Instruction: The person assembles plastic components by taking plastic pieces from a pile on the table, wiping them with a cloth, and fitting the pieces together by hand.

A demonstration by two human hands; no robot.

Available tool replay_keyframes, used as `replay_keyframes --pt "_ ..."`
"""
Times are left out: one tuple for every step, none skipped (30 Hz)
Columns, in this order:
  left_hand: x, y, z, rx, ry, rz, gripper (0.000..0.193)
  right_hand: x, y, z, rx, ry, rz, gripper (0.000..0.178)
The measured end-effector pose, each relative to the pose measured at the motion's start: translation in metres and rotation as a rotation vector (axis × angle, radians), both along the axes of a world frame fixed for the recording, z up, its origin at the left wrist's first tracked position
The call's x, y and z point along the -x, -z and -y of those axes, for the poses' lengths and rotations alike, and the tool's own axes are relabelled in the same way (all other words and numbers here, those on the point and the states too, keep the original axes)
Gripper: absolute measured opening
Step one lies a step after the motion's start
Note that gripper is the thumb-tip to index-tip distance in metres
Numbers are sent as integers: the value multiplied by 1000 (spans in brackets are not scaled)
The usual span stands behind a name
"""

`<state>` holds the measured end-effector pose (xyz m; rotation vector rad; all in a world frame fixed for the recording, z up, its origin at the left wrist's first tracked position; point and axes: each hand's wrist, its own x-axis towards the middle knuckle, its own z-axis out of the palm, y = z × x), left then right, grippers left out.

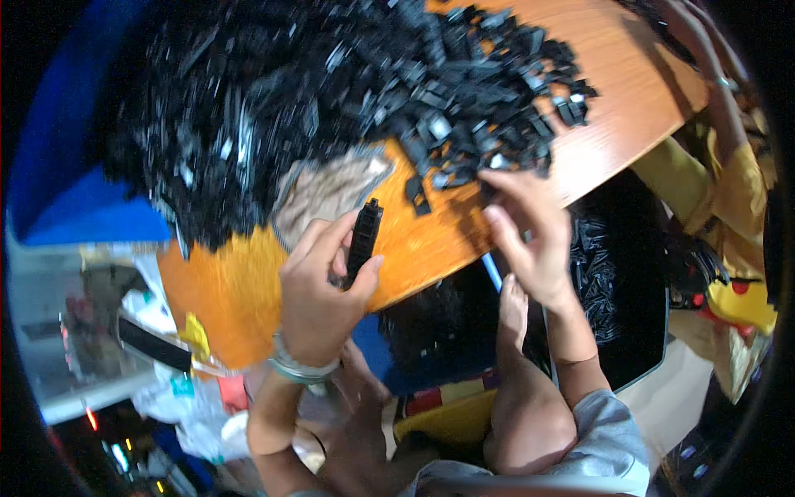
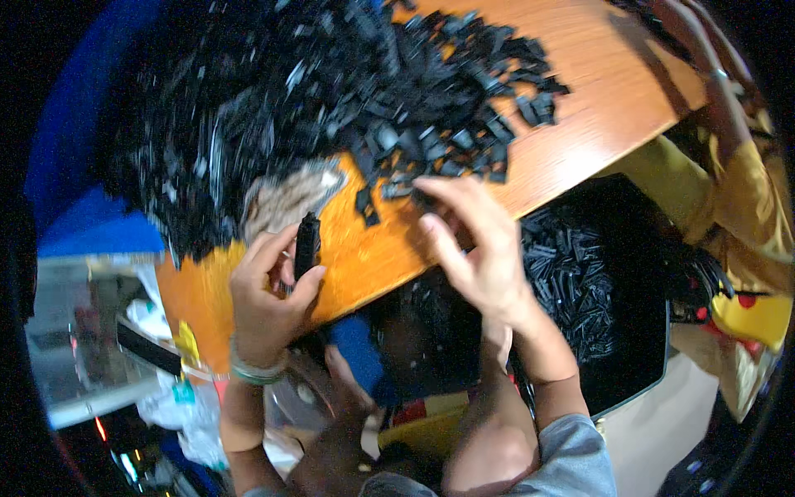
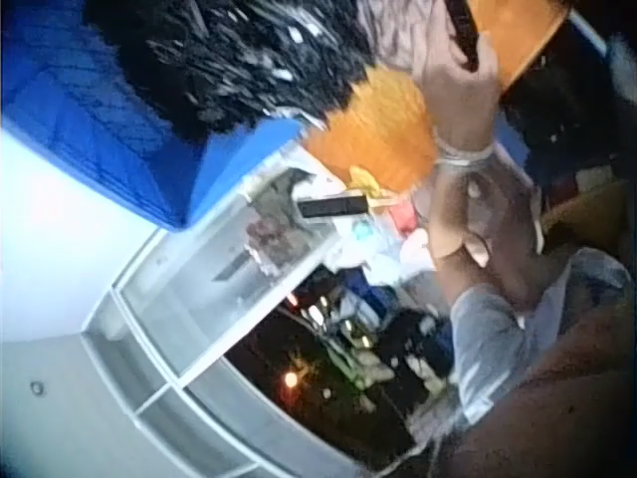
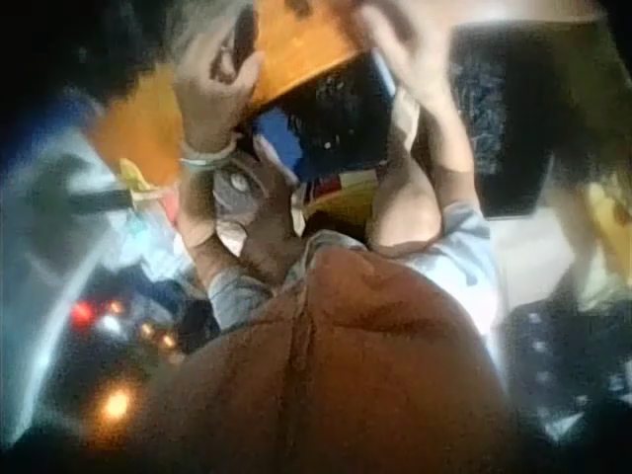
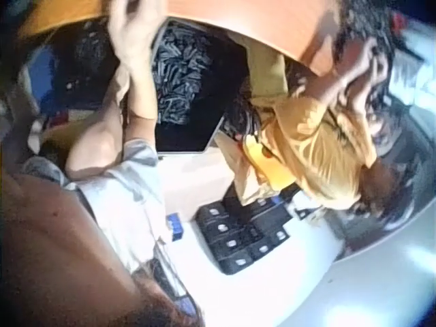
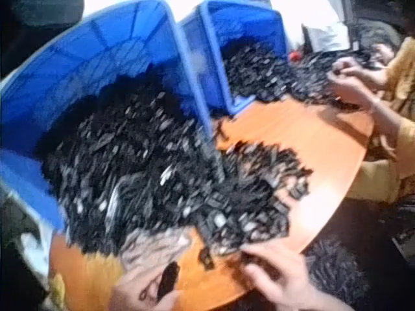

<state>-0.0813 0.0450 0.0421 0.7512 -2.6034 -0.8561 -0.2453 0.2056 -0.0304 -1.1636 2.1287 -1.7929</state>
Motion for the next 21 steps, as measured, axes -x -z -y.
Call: replay_keyframes --pt "-18 0 3 -68 9 6 46 6 4 -1 -25 41 -100 30" --pt "-41 -4 7 -127 6 11 47 3 2 -3 -58 65 -17 28" --pt "-62 -8 9 -185 -53 97 52 4 6 -6 23 90 36 28" --pt "-86 -5 4 -392 -265 21 49 0 3 -7 19 84 144 27" --pt "-112 -2 5 -204 -309 74 44 3 4 -11 2 22 128 26" --pt "-139 6 7 -28 -332 136 39 7 11 -16 -51 81 142 26" --pt "-180 20 1 -69 -456 119 38 7 12 -12 -45 54 96 26" --pt "-215 40 -4 -107 -567 77 36 10 21 -9 29 21 75 25" --pt "-238 49 -16 -156 -696 47 37 10 26 -6 59 -11 88 26" --pt "-267 65 -25 -154 -731 57 37 9 27 -3 86 -33 95 27" --pt "-291 84 -27 -224 -800 5 36 14 23 -5 66 -22 60 28" --pt "-314 99 -31 -292 -877 -40 35 15 25 -4 45 -17 35 29" --pt "-332 114 -35 -295 -890 -41 35 14 28 -1 52 -24 20 30" --pt "-341 124 -38 -304 -950 -58 32 12 30 2 47 -38 15 30" --pt "-350 132 -40 -312 -1006 -76 29 9 31 3 41 4 -16 30" --pt "-359 139 -41 -318 -1013 -82 29 8 32 3 37 47 -47 31" --pt "-362 143 -41 -254 -1065 4 26 7 32 1 38 67 -22 29" --pt "-365 147 -41 -190 -1112 92 23 8 33 0 33 64 -29 29" --pt "-367 150 -39 -197 -1113 89 23 10 35 -2 -1 46 -114 28" --pt "-368 154 -37 -226 -1154 89 22 11 35 -3 -38 28 -200 27" --pt "-370 158 -34 -256 -1194 90 21 9 33 -2 -16 18 -210 25"
